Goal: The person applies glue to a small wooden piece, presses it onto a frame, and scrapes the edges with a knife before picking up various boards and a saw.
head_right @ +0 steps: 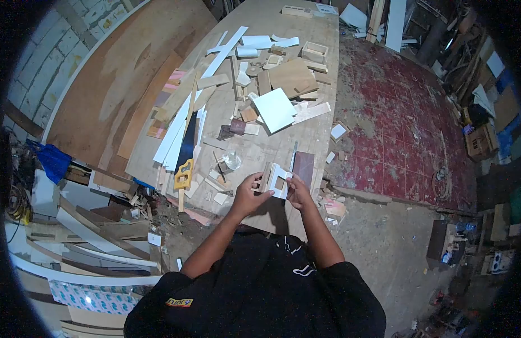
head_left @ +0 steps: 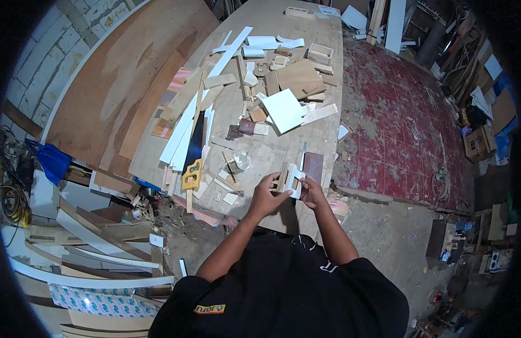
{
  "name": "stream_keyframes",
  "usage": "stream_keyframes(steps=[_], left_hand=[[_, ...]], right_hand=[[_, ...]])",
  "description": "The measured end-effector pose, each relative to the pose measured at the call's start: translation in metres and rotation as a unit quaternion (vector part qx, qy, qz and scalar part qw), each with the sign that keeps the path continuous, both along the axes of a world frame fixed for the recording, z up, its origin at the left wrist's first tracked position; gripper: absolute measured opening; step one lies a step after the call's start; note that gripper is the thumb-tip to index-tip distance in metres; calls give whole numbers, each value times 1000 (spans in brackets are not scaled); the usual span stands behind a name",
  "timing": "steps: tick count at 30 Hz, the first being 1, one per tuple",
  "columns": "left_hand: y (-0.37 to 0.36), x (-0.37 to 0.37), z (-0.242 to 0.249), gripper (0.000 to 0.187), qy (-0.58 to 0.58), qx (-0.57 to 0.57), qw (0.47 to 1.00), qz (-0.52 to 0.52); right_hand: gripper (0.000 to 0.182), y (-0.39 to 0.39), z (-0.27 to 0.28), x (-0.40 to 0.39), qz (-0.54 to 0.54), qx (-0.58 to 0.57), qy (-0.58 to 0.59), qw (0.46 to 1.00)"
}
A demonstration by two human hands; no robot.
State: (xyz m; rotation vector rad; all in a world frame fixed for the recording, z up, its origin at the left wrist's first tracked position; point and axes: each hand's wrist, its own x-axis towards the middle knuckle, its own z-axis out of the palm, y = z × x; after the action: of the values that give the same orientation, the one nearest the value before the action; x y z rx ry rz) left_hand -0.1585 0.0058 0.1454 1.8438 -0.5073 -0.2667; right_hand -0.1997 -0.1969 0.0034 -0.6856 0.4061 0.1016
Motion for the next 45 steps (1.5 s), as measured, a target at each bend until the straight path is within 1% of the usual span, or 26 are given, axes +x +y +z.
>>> stream_keyframes(steps=[1, 3, 5, 6, 7, 8, 9, 10, 11, 13, 14, 15, 17, 18, 20, 21, 24, 25, 27, 31, 32, 35, 36, 38, 41, 45], left_hand=[[0, 1, 0, 55, -2, -1, 1000, 0], [1, 4, -3, 51, 74, -33, 997, 1], [3, 13, -13, 47, 73, -33, 997, 11], [5, 17, -19, 43, 75, -33, 996, 21], [8, 22, -24, 43, 75, -34, 996, 21], [11, 28, -29, 40, 121, -53, 991, 30], [14, 32, -30, 38, 168, -73, 982, 40], [17, 33, -29, 34, 183, -104, 977, 46], [20, 36, -33, 34, 183, -104, 977, 45], [27, 44, -60, 34, 197, -156, 967, 47], [30, 46, -72, 35, 193, -138, 970, 46], [31, 45, -69, 35, 194, -138, 970, 45], [32, 43, -63, 33, 279, -169, 944, 58], [32, 42, -66, 33, 280, -169, 943, 58], [33, 41, -72, 34, 255, -176, 951, 16], [34, 38, -71, 34, 255, -177, 951, 16], [38, 31, -60, 40, 359, -199, 912, 9], [39, 31, -59, 40, 359, -199, 912, 9], [43, 29, -61, 39, 412, -279, 867, -15], [45, 32, -69, 43, 407, -274, 871, -4], [45, 33, -70, 43, 410, -290, 865, -4], [44, 35, -70, 42, 404, -310, 860, 11], [43, 36, -72, 42, 394, -316, 863, 23], [44, 40, -74, 42, 402, -308, 862, 26], [44, 47, -72, 42, 402, -298, 865, 25], [44, 52, -68, 38, 394, -285, 873, 15]], right_hand=[[36, 3, 14, 1, -16, 13, 10, 1000], [37, 7, 34, 4, -32, 26, 19, 999], [41, 9, 47, 10, -81, -7, 71, 994], [41, 5, 44, 9, -82, -8, 71, 994], [42, -1, 41, 8, -57, -23, 55, 997], [44, -5, 38, 7, -31, -39, 40, 998], [44, -7, 41, 6, -31, -39, 40, 998], [45, -8, 45, 4, -24, -63, 23, 997], [46, -10, 48, 3, -17, -87, 7, 996], [47, -11, 52, 1, -15, -101, -4, 995], [48, -11, 54, 1, -12, -115, -16, 993], [48, -10, 60, 0, -13, -116, -15, 993], [50, -6, 71, 0, -22, -134, 10, 991], [50, -5, 74, 0, -22, -134, 10, 991], [50, -3, 78, 1, -23, -152, 23, 988], [50, -3, 72, 0, -23, -152, 23, 988], [50, -6, 58, 2, -24, -121, -1, 992], [50, -7, 55, 2, -18, -114, -10, 993], [49, -7, 51, 2, -12, -107, -17, 994], [44, -4, 54, 6, -11, -83, 14, 996], [42, -3, 55, 6, -11, -70, 22, 997], [38, 5, 78, 9, -15, -50, 38, 998], [38, 5, 76, 9, -15, -49, 40, 998], [39, 5, 72, 12, 25, -69, 39, 997], [41, 4, 54, 14, 28, -92, 41, 995], [41, 4, 44, 18, 36, -93, 35, 994]])
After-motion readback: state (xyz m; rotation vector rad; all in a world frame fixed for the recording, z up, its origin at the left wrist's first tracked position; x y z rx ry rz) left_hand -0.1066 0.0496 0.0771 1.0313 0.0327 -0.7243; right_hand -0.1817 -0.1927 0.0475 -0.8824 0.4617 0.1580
